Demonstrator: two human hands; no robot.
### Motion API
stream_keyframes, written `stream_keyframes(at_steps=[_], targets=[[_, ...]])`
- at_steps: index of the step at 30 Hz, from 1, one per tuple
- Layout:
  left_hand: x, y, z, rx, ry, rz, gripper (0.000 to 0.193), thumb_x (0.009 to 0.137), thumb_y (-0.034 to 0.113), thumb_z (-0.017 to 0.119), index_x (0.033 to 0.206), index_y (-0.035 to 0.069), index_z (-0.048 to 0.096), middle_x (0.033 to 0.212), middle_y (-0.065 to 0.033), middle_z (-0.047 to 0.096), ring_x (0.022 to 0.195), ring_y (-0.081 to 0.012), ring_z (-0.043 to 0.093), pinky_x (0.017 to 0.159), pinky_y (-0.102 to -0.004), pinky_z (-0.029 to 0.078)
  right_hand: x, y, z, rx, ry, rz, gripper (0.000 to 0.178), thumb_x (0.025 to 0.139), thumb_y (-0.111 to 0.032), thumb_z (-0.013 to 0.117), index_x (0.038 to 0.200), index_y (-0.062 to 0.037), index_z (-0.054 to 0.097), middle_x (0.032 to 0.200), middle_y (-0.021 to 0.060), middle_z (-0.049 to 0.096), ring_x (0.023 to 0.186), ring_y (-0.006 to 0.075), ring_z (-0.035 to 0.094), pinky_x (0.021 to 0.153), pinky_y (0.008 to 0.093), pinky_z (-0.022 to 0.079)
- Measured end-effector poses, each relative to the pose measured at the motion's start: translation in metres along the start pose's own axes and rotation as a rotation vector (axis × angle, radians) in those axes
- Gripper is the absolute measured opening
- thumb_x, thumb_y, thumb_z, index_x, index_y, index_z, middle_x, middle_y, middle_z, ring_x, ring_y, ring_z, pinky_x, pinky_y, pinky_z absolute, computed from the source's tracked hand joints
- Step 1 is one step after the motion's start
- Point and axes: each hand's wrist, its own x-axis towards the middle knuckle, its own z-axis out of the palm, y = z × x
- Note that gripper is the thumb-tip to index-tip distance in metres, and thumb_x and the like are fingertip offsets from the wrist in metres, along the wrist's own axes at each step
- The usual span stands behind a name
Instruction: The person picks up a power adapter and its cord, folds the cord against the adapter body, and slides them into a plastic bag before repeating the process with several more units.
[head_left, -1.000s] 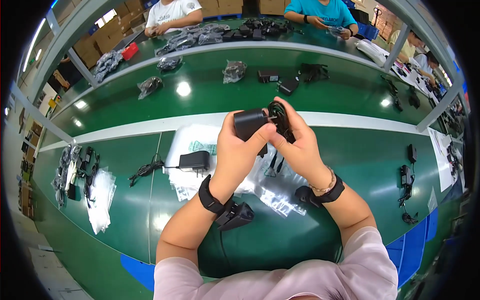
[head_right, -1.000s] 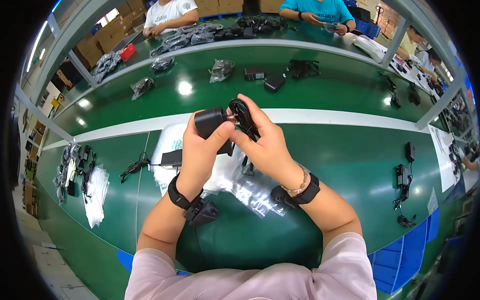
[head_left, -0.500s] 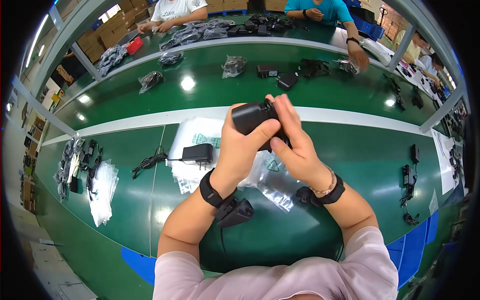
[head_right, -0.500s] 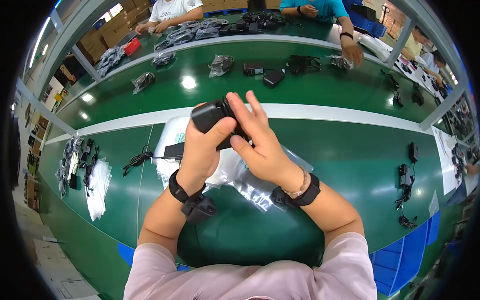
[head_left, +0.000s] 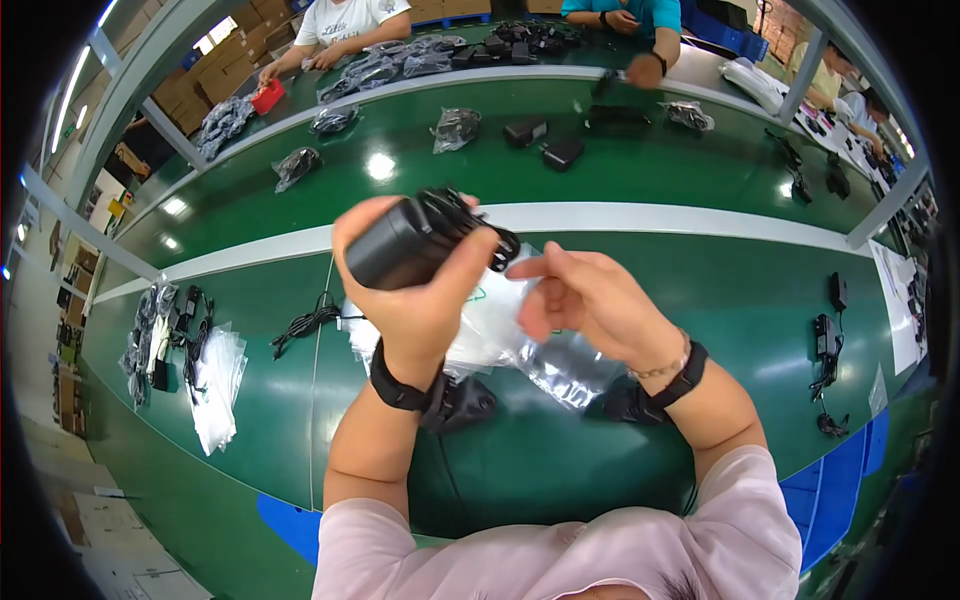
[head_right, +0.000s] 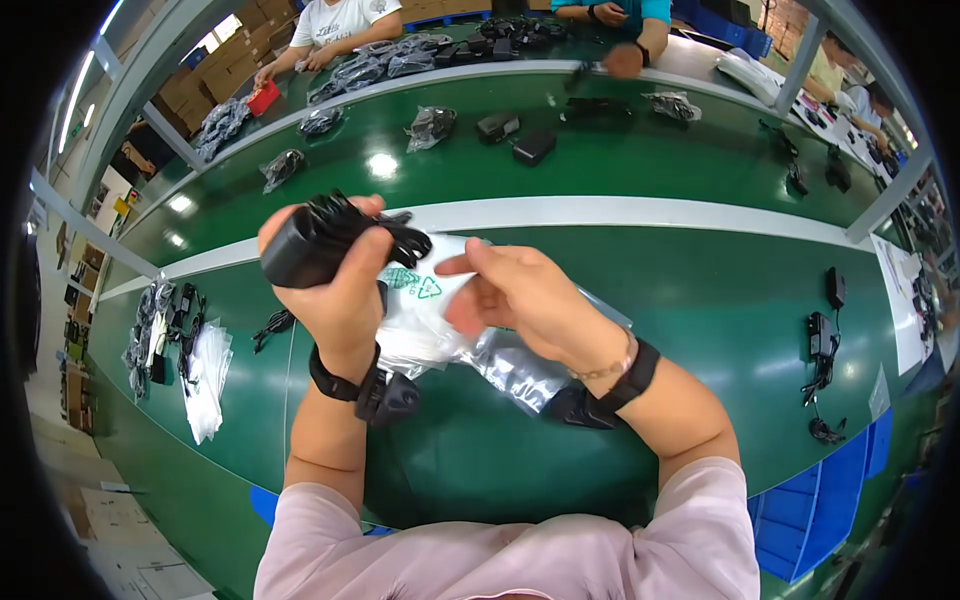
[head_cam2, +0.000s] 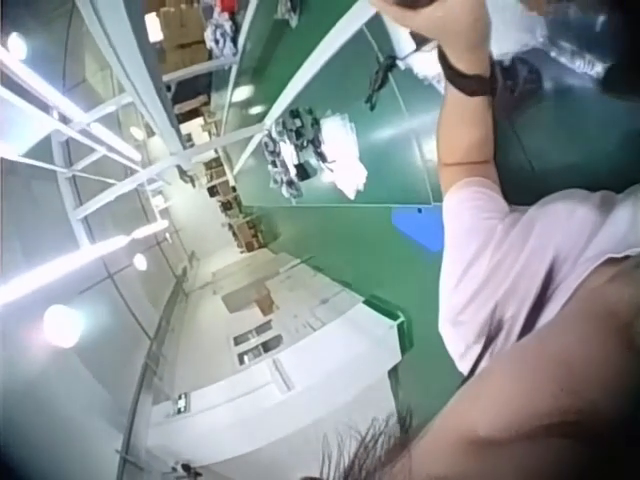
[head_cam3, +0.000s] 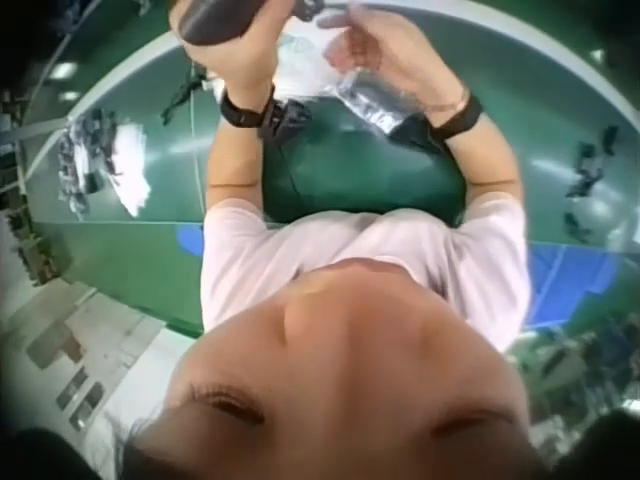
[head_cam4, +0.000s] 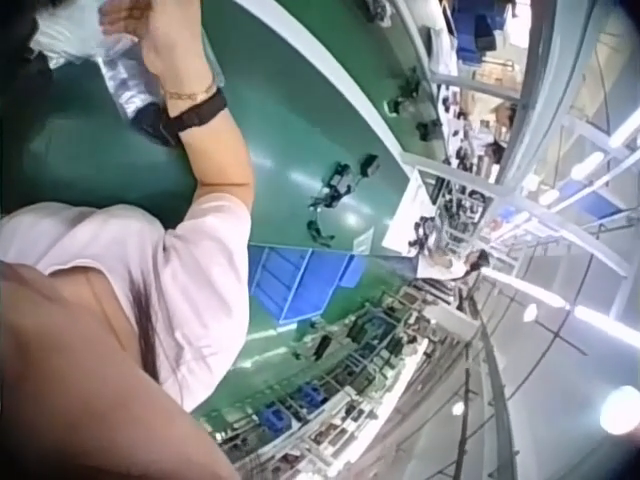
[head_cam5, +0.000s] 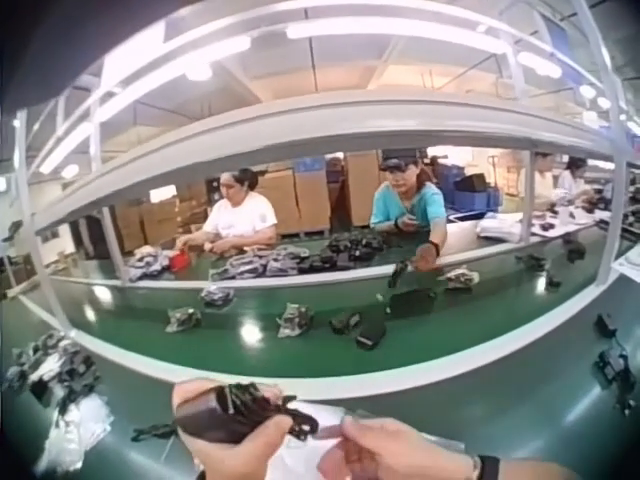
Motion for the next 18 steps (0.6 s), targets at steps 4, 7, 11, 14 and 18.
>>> stream_keyframes(at_steps=[4,7,11,14,18], targets=[[-0.027,-0.006,0.015,-0.210,-0.178,-0.154,0.051,0.067,-0.006,0.071,0.105,0.001,0.039,0.089,-0.0122,0.060,0.076,-0.0173,0.062,0.065,-0.0269,0.053,0.016,0.012,0.008,0.536,0.123,-0.252,0.025,0.092,-0.020,0.046,0.103,-0.0002,0.057,0.096,0.0040,0.062,0.087,0.0128,0.058,0.076,0.0252,0.045],[-0.032,-0.013,0.023,-0.355,-0.129,-0.588,0.049,0.068,-0.005,0.071,0.105,0.001,0.040,0.090,-0.0121,0.060,0.079,-0.0166,0.061,0.068,-0.0262,0.052,0.014,0.007,0.005,0.303,0.310,-0.438,0.027,0.093,-0.018,0.045,0.108,0.0017,0.055,0.099,0.0050,0.060,0.088,0.0123,0.057,0.079,0.0249,0.045],[-0.034,-0.016,0.022,-0.173,0.011,-0.577,0.044,0.069,-0.003,0.070,0.103,0.001,0.043,0.092,-0.0112,0.060,0.081,-0.0151,0.060,0.071,-0.0260,0.051,0.014,0.014,0.014,-0.102,0.402,-0.559,0.027,0.093,-0.015,0.044,0.111,0.0028,0.054,0.098,0.0047,0.060,0.088,0.0105,0.056,0.079,0.0254,0.045],[-0.032,-0.006,0.025,-0.169,-0.053,-0.610,0.042,0.069,-0.003,0.071,0.102,0.001,0.046,0.095,-0.0100,0.060,0.081,-0.0141,0.059,0.071,-0.0256,0.050,0.008,0.016,0.015,-0.031,0.318,-0.534,0.027,0.092,-0.013,0.046,0.113,0.0032,0.052,0.097,0.0043,0.059,0.087,0.0097,0.055,0.078,0.0257,0.045],[-0.026,0.002,0.025,-0.229,-0.107,-0.616,0.041,0.069,-0.002,0.071,0.103,0.001,0.048,0.098,-0.0089,0.059,0.083,-0.0135,0.059,0.072,-0.0261,0.050,-0.002,0.016,0.018,0.235,0.144,-0.505,0.031,0.090,-0.013,0.051,0.115,0.0041,0.050,0.097,0.0050,0.058,0.086,0.0111,0.055,0.076,0.0261,0.045]])
